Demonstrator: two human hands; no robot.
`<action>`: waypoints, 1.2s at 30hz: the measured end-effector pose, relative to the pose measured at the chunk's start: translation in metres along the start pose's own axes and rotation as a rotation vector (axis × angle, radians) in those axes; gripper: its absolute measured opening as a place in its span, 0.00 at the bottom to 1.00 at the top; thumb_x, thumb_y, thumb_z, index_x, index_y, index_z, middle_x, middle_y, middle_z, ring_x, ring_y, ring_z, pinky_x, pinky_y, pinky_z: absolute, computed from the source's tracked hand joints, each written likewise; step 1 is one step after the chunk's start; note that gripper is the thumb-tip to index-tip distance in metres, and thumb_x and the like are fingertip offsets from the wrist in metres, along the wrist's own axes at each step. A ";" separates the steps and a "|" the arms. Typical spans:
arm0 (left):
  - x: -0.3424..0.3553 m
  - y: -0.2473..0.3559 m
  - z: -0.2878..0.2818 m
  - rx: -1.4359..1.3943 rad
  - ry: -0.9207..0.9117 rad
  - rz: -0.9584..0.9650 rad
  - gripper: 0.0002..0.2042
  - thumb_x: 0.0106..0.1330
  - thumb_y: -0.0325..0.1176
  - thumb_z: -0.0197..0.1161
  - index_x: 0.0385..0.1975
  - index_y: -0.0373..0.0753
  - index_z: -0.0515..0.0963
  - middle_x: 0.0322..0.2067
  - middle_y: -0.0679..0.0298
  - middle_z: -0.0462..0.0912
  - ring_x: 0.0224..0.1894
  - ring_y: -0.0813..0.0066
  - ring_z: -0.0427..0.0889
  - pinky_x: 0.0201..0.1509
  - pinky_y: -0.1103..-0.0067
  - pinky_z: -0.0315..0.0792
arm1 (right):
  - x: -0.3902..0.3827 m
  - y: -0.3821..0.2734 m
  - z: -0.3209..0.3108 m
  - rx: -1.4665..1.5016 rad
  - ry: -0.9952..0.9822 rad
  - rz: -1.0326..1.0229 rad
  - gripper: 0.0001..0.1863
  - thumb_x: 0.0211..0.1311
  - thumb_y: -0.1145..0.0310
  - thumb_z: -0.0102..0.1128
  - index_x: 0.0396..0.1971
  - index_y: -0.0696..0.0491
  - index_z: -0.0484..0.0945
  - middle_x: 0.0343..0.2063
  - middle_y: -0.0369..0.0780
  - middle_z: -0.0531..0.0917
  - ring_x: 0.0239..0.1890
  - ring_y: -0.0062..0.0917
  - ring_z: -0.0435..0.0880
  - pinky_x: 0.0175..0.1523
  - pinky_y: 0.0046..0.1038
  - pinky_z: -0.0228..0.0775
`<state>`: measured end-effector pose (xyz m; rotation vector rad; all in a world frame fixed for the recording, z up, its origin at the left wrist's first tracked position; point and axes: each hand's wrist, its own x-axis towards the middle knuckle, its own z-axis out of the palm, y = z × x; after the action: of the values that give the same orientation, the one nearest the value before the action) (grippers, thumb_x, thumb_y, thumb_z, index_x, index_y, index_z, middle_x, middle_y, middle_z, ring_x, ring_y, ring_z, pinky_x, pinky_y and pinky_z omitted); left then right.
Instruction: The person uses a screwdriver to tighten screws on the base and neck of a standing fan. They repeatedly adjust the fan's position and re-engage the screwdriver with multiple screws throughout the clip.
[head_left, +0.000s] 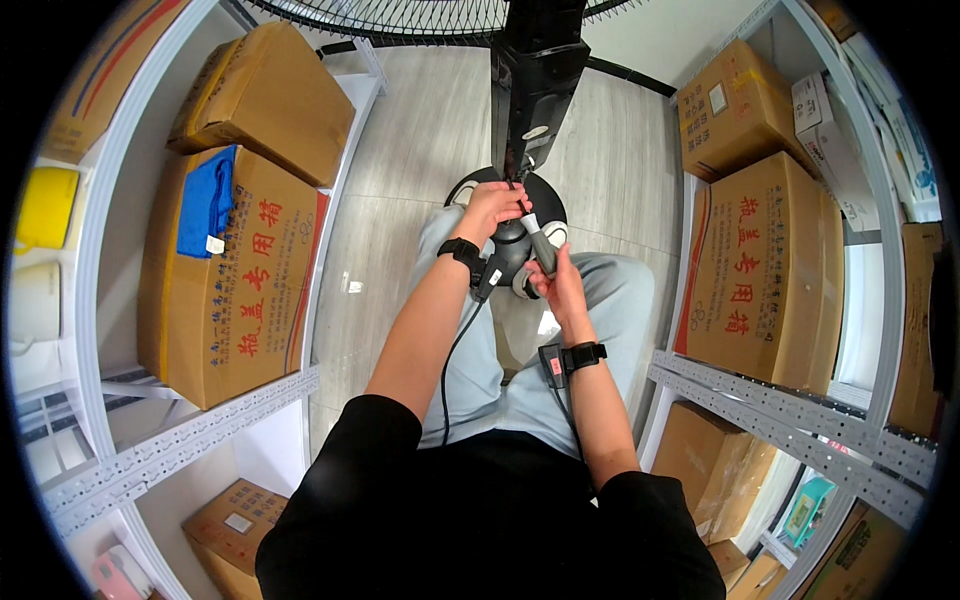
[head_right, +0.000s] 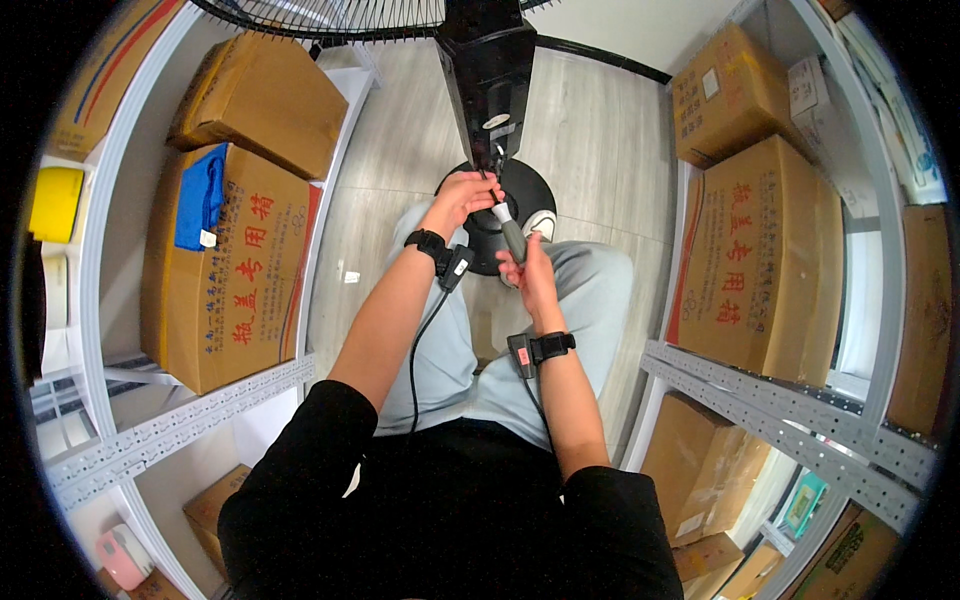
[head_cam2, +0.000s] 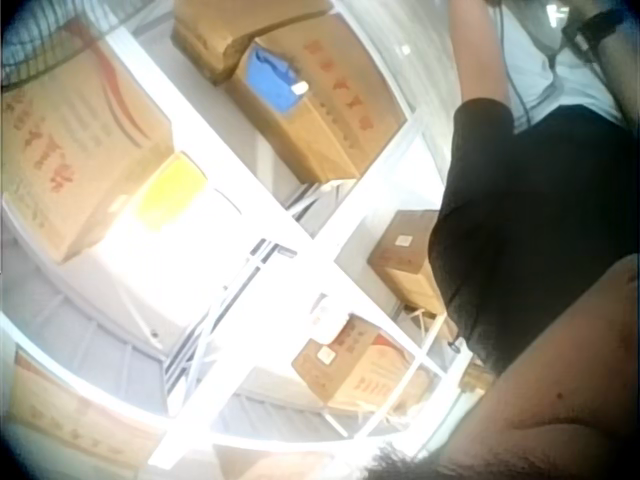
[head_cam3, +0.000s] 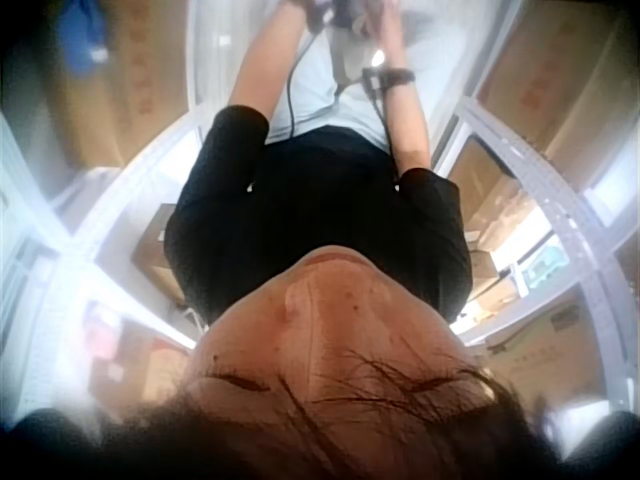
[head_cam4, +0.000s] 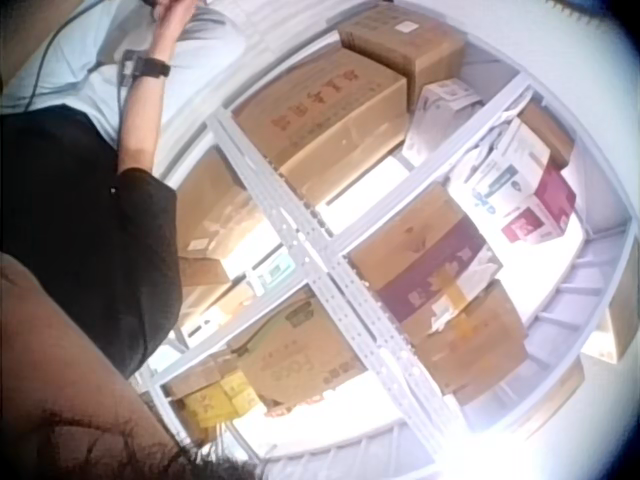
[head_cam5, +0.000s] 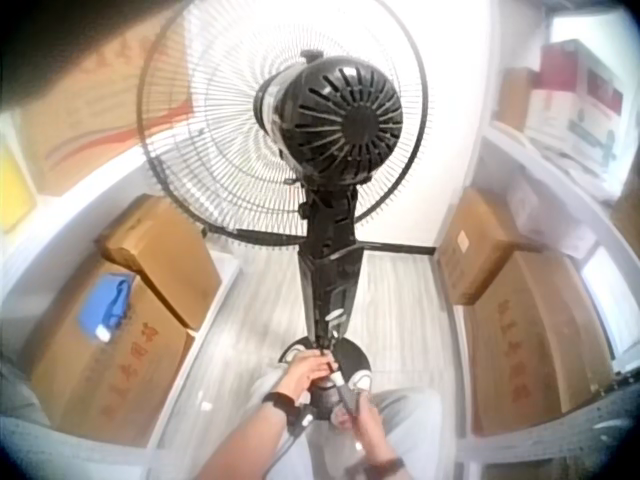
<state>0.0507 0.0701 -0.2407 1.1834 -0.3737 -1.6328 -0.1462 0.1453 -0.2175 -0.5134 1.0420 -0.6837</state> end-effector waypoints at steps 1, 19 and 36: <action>-0.001 0.001 -0.001 0.000 0.009 -0.002 0.06 0.60 0.26 0.63 0.35 0.35 0.75 0.31 0.61 0.82 0.33 0.68 0.85 0.40 0.75 0.80 | 0.002 0.005 -0.002 0.015 0.030 0.019 0.28 0.72 0.46 0.36 0.46 0.57 0.73 0.25 0.40 0.83 0.16 0.16 0.73 0.23 0.16 0.66; 0.009 -0.003 -0.002 0.033 0.031 -0.003 0.08 0.59 0.25 0.65 0.36 0.34 0.76 0.30 0.59 0.82 0.31 0.68 0.84 0.37 0.75 0.81 | 0.009 0.005 -0.016 0.182 -0.055 0.094 0.20 0.68 0.53 0.52 0.50 0.53 0.72 0.33 0.41 0.83 0.28 0.19 0.83 0.28 0.14 0.74; 0.007 -0.001 0.006 0.079 0.131 0.045 0.14 0.57 0.24 0.67 0.38 0.27 0.70 0.28 0.56 0.78 0.27 0.66 0.82 0.34 0.73 0.83 | 0.002 0.004 -0.005 0.056 0.014 -0.173 0.20 0.69 0.57 0.51 0.52 0.55 0.71 0.38 0.40 0.80 0.32 0.20 0.82 0.35 0.17 0.76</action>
<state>0.0454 0.0626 -0.2427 1.3245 -0.3811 -1.5042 -0.1494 0.1464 -0.2234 -0.5549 0.9961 -0.8688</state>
